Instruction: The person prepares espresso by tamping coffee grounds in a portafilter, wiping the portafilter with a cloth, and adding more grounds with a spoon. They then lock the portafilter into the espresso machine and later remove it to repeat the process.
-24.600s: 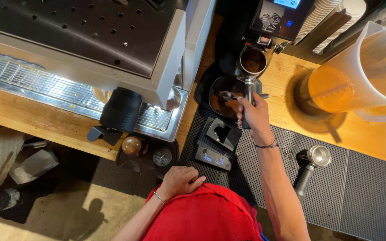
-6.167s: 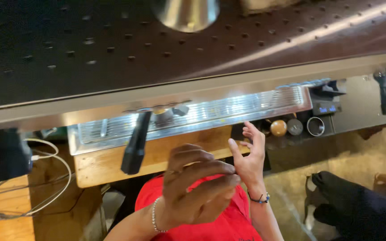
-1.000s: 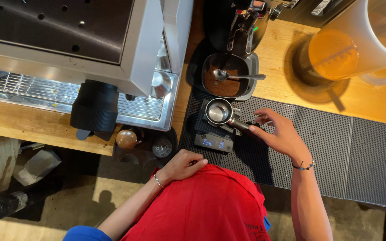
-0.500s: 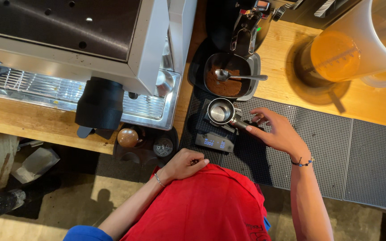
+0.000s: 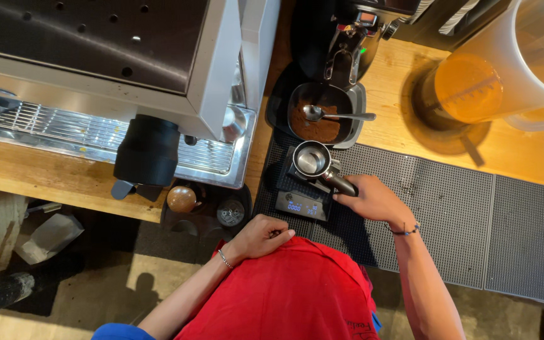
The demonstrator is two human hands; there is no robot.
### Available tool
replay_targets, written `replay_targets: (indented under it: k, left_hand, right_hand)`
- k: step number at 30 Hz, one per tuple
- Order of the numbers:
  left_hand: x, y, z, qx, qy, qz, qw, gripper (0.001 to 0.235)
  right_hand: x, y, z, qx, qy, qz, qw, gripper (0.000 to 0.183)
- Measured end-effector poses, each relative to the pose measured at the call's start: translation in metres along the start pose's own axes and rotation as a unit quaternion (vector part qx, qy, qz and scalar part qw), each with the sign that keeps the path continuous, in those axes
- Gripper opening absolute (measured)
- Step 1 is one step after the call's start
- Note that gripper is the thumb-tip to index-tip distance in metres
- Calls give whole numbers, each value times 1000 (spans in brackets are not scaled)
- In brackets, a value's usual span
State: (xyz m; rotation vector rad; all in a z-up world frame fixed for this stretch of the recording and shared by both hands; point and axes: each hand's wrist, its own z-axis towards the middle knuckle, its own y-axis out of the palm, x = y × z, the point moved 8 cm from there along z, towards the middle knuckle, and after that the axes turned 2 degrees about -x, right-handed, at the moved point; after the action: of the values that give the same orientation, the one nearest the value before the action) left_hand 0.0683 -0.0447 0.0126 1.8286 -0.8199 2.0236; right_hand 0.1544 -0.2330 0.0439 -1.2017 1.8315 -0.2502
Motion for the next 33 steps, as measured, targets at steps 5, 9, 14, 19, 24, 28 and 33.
replay_targets:
  k: [5,9,14,19,24,28,33]
  left_hand:
    - [2,0,1,-2,3,10,1000,30]
    - [0,-1,3,2,8,21,1000,29]
    - [-7,0,2,7,-1,36,999,26]
    - [-7,0,2,9,-10,25,1000,23]
    - [4,0,4,-2,18,87,996,35]
    - [1,0,3,6,15,91,996,35]
    - [0,0,3,3,6,94,996,35]
  right_hand:
    - [-46,-24,-28,40,-13,128,991,15]
    - [-46,-39,-17,130,-8,258,957,19]
    - [-41,-36,19,207,9,336,919,16]
    - [-55,-30,38,228,-17,425,876,23]
    - [-64,-34,41,200,18,554,808,18]
    - [-66,-38,58,185,-16,600,778,21]
    - [-75,-36,76,186,-57,646,738,18]
